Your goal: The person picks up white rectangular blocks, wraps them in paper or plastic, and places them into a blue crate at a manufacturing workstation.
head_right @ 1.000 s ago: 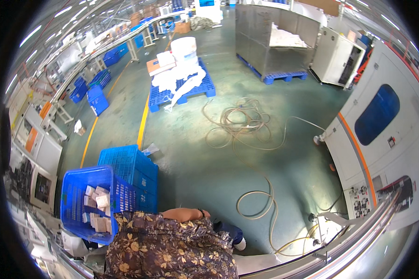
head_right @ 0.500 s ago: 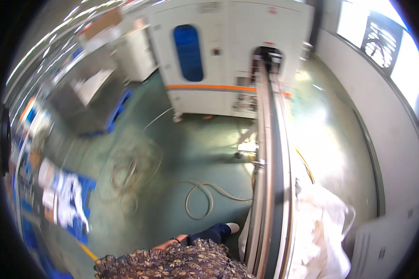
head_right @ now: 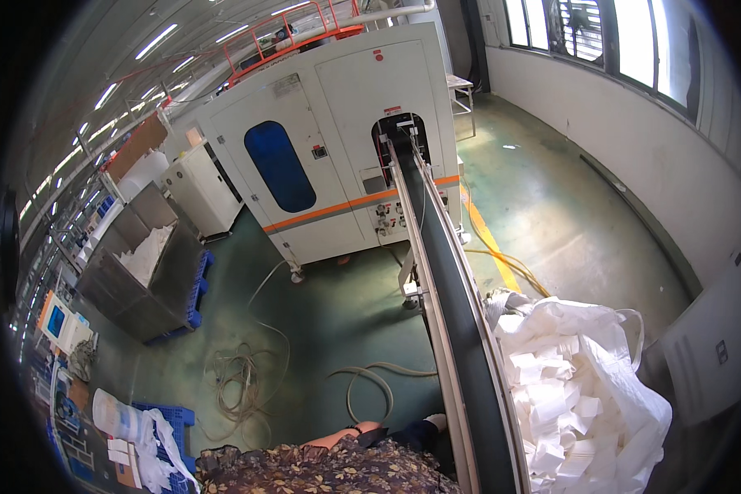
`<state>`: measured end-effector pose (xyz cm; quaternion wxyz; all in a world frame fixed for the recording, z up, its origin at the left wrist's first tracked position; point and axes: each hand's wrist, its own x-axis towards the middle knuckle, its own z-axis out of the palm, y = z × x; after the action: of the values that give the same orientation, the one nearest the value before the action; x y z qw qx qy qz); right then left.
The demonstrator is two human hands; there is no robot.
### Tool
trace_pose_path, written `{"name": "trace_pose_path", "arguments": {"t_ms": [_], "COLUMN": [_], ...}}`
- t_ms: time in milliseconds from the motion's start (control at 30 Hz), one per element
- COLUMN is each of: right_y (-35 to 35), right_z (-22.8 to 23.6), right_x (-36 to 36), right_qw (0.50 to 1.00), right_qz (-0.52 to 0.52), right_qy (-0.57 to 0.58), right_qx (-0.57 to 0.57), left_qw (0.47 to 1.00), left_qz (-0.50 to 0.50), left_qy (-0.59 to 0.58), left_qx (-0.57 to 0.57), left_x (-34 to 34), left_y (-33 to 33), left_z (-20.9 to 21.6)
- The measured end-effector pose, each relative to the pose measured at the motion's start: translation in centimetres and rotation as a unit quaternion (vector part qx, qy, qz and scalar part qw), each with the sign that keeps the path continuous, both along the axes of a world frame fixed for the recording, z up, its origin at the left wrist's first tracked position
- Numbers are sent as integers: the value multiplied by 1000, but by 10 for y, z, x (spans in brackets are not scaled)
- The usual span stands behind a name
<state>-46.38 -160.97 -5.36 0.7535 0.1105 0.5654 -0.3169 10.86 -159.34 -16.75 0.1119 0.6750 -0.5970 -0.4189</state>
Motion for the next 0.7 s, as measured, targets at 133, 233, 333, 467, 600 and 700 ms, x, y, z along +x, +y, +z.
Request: {"name": "trace_pose_path", "arguments": {"t_ms": [133,233,333,467,600,700], "right_y": [-4,-6,-5,-3,-6,-10], "right_z": [1,0,4,8,5,1], "right_x": [-2,-4,-8,-10,-6,-9], "right_qw": [1000,999,999,999,998,997], "right_qz": [18,28,26,27,32,49], "right_qy": [-12,-16,-15,-20,-26,-28], "right_qx": [-13,-21,-32,-39,-51,-54], "left_qw": [997,991,983,977,962,955], "left_qz": [42,66,113,132,107,114], "left_qy": [-57,-63,-35,-65,-54,-30], "left_qx": [29,93,139,157,247,272], "left_x": [-17,-21,-21,-7,1,-2], "left_y": [-13,-6,11,56,99,114], "left_z": [31,53,66,60,45,39]}}
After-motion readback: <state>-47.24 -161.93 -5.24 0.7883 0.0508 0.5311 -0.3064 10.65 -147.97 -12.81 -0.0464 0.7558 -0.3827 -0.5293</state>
